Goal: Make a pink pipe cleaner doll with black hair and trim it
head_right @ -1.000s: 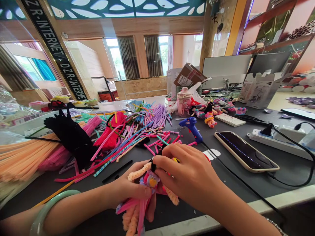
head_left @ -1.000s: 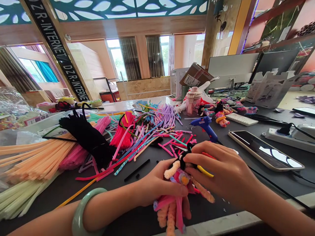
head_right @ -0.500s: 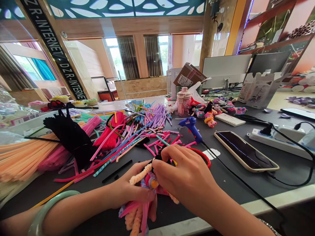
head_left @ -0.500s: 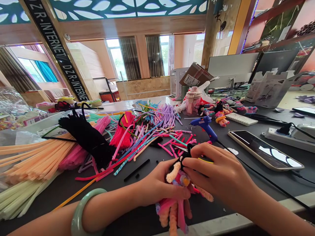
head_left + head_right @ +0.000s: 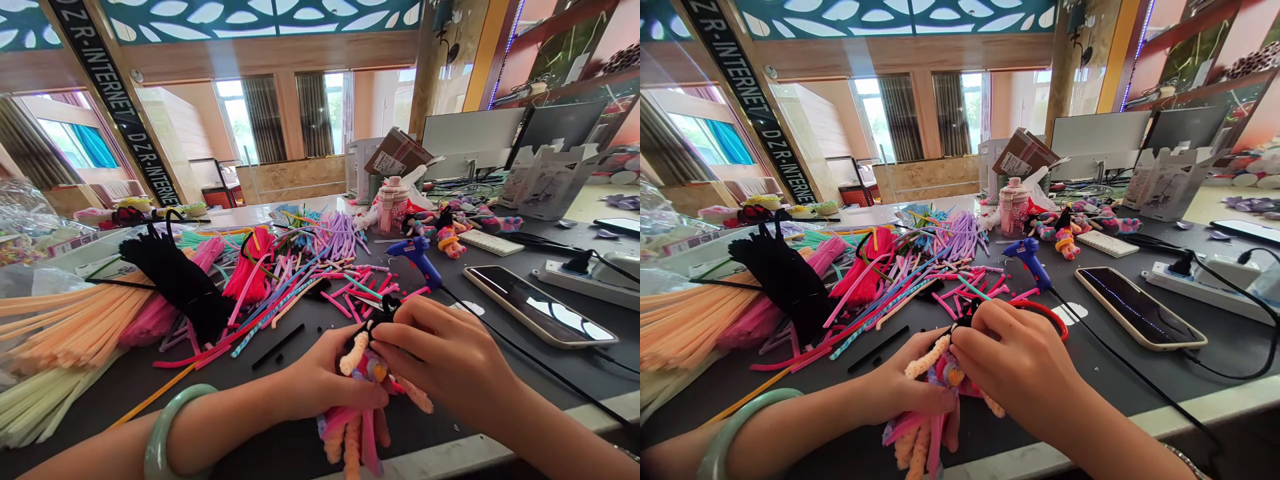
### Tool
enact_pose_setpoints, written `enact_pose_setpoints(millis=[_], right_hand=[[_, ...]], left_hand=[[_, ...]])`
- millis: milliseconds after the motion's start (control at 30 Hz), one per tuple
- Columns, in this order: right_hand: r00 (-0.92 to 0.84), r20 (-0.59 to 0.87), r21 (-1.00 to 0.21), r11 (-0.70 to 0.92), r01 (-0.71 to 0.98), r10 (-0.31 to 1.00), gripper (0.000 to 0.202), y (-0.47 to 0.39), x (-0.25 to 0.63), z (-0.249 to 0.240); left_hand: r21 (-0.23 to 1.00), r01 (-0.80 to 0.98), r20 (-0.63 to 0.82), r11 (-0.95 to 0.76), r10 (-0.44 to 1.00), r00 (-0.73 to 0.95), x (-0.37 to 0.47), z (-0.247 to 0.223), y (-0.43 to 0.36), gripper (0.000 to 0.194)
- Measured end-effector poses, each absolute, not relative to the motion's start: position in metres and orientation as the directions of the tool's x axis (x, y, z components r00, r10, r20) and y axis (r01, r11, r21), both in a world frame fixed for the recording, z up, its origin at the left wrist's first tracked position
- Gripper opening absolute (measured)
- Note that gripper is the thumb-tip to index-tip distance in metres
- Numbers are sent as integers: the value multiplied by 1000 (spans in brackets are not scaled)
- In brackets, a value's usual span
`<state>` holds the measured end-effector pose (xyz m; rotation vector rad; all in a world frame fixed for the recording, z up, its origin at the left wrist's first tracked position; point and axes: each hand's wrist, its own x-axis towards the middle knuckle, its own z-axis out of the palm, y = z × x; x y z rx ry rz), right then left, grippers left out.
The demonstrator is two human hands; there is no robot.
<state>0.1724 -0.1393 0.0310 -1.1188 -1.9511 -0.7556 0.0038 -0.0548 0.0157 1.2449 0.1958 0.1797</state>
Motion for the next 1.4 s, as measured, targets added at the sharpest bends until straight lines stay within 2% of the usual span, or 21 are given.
enact_pose_setpoints(millis=[100, 233, 333, 433, 567, 667, 733, 867, 1000, 1100, 1267, 1400], right_hand=[[-313, 837, 58, 496, 867, 449, 20, -139, 173, 31], [-199, 835, -173, 588, 790, 513, 15, -140, 177, 37], [-52, 814, -343, 552, 760, 578, 13, -142, 183, 45], [120, 773, -485, 460, 744, 623, 26, -142, 192, 53], [198, 695, -556, 343, 757, 691, 48, -139, 203, 54], [241, 715, -571, 351, 742, 656, 35, -135, 204, 50], [273, 745, -560, 350, 751, 608, 26, -134, 203, 46], [254, 791, -486, 319, 814, 557, 27, -136, 198, 44], [186, 799, -432, 332, 839, 571, 20, -138, 195, 47], [76, 821, -330, 361, 872, 566, 21, -138, 193, 46], [-113, 853, -161, 464, 871, 509, 21, -136, 184, 40], [-169, 892, -47, 456, 889, 420, 14, -137, 175, 34]], left_hand=[[947, -48, -30, 319, 235, 972, 4, 15, -55, 51], [937, -66, -14, 343, 225, 974, 4, 12, -54, 51], [920, -83, -15, 382, 248, 969, 3, 10, -52, 45], [908, -105, -17, 407, 285, 958, 2, 8, -50, 39], [918, -122, 4, 377, 298, 955, 3, 4, -47, 26], [911, -146, 38, 386, 273, 961, 4, 0, -45, 31], [899, -161, 56, 408, 256, 965, 4, -2, -44, 36], [893, -185, 84, 411, 252, 964, 4, -3, -43, 40], [900, -164, 72, 405, 234, 970, 3, 1, -45, 44], [893, -171, 66, 417, 255, 965, 3, 5, -48, 43], [897, -158, 58, 412, 245, 968, 3, 8, -51, 53], [919, -157, 67, 362, 249, 966, 3, 12, -54, 55]])
